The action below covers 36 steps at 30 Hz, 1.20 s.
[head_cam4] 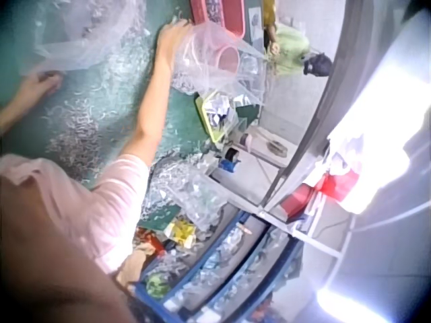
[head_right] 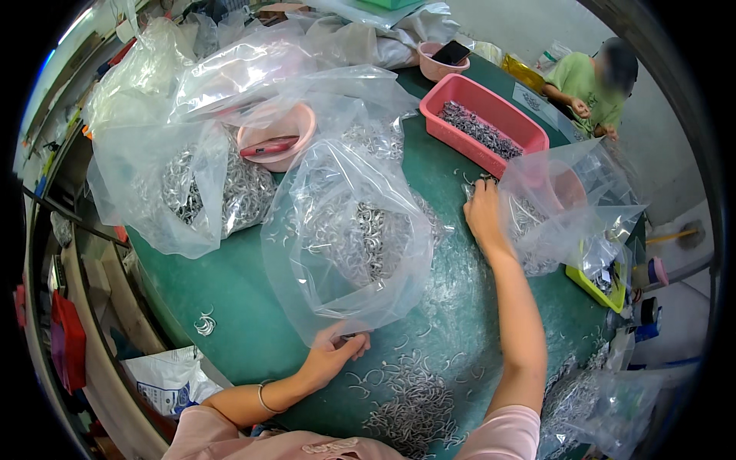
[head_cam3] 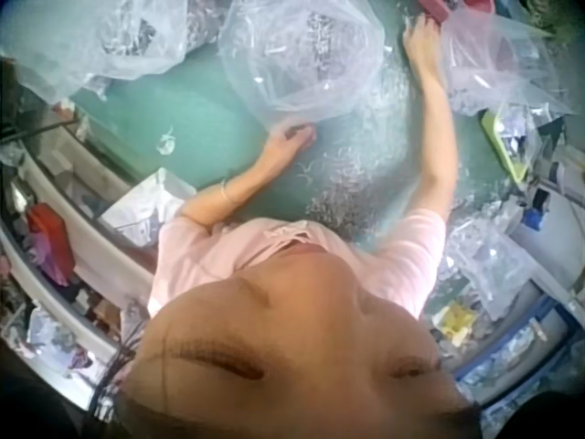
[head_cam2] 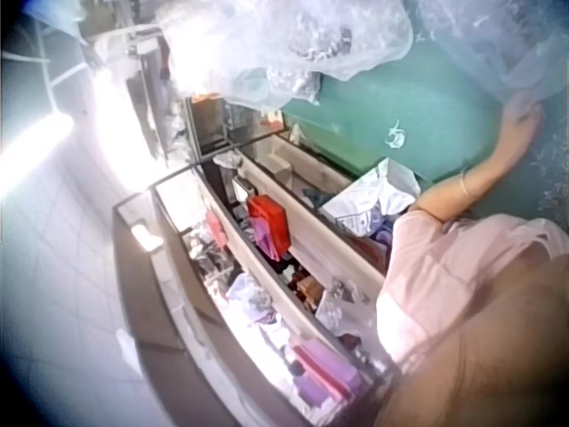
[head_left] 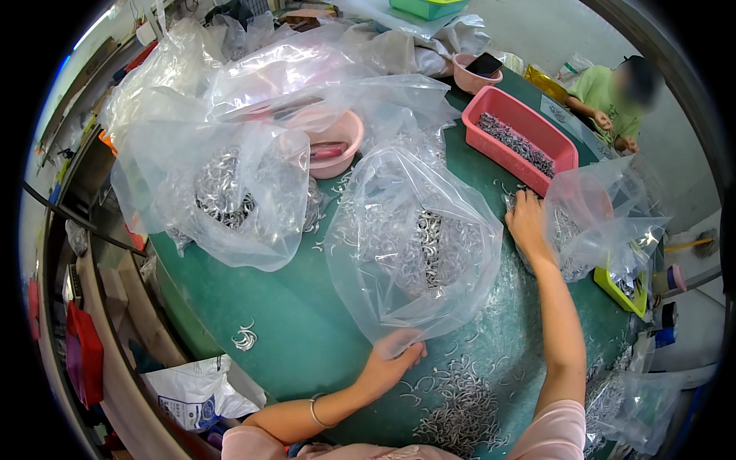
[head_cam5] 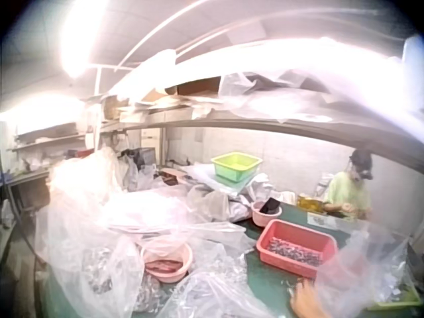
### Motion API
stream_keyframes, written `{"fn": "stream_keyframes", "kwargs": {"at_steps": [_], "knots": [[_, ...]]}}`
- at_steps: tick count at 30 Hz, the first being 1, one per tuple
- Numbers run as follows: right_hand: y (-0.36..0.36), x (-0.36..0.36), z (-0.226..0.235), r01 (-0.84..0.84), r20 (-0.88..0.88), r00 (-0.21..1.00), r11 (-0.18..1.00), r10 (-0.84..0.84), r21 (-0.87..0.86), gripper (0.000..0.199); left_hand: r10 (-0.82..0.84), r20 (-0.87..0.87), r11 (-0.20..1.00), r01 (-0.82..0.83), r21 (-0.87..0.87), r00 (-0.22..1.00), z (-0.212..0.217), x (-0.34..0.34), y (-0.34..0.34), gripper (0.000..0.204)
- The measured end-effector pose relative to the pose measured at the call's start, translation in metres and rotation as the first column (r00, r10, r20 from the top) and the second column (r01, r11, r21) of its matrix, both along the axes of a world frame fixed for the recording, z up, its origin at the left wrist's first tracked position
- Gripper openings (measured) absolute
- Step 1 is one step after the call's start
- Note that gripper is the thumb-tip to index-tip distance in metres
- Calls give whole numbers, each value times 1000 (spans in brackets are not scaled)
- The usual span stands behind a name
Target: The person sorts small silver metal hooks on a green table, picking them up by hand and placing them into clear plastic bags. The person repeatedly scoops hooks from the table surface and transfers them into bags, occasionally adjusting the bags or the pile of hooks.
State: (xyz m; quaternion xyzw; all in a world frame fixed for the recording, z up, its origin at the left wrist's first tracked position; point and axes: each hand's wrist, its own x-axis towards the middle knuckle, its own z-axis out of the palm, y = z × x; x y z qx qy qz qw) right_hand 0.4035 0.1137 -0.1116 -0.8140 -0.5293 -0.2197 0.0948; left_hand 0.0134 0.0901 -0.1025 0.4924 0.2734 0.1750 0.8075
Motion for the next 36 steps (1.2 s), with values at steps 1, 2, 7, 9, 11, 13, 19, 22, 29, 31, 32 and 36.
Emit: {"fn": "stream_keyframes", "kwargs": {"at_steps": [1, 2, 7, 9, 11, 13, 19, 22, 29, 31, 32, 36], "knots": [[-5, -2, 3, -5, -6, 1000, 1000, 5, -4, 26, -2, -11, 1000, 2, 5, 1000, 0, 0, 1, 24], [-8, -5, 6, -13, -13, 1000, 1000, 13, -7, 24, -2, -23, 1000, 2, 9, 1000, 1, 0, 2, 24], [-34, -24, 20, 34, -3, 999, 993, -34, -114, 27, 71, -13, 997, -70, 17, 997, 2, 3, 2, 13], [-46, -25, 22, 55, -15, 998, 992, -57, -116, 27, 65, -10, 998, -64, 15, 998, -1, 3, 4, 16], [-54, -24, 23, 79, -65, 994, 990, -87, -118, 29, 54, -10, 998, -54, 15, 998, -7, 2, 5, 24], [-53, -26, 33, 141, -190, 965, 968, -182, -207, 35, 67, -5, 997, -66, 28, 998, -7, 0, 6, 24], [-23, 74, 6, 345, -696, 663, 938, -275, -43, 57, 32, 12, 999, -32, 17, 999, -4, 5, 1, 21], [8, 110, -22, 621, -823, 447, 784, -350, 3, 70, 28, 10, 1000, -28, 1, 1000, -3, 5, 1, 21], [58, 31, -29, 838, -551, 525, 507, -649, 202, 87, 43, 12, 999, -43, 26, 999, -5, 3, 2, 20], [56, 20, -34, 754, -496, 644, 594, -582, 281, 84, 60, -1, 998, -60, 6, 998, 2, 5, 2, 16], [51, 24, -30, 789, -635, 549, 587, -543, 180, 83, 66, -9, 998, -66, -5, 998, 5, 6, 1, 14], [58, 39, -26, 881, -649, 454, 416, -610, 225, 86, 60, -17, 998, -60, 5, 998, 5, 6, 2, 13]]}}
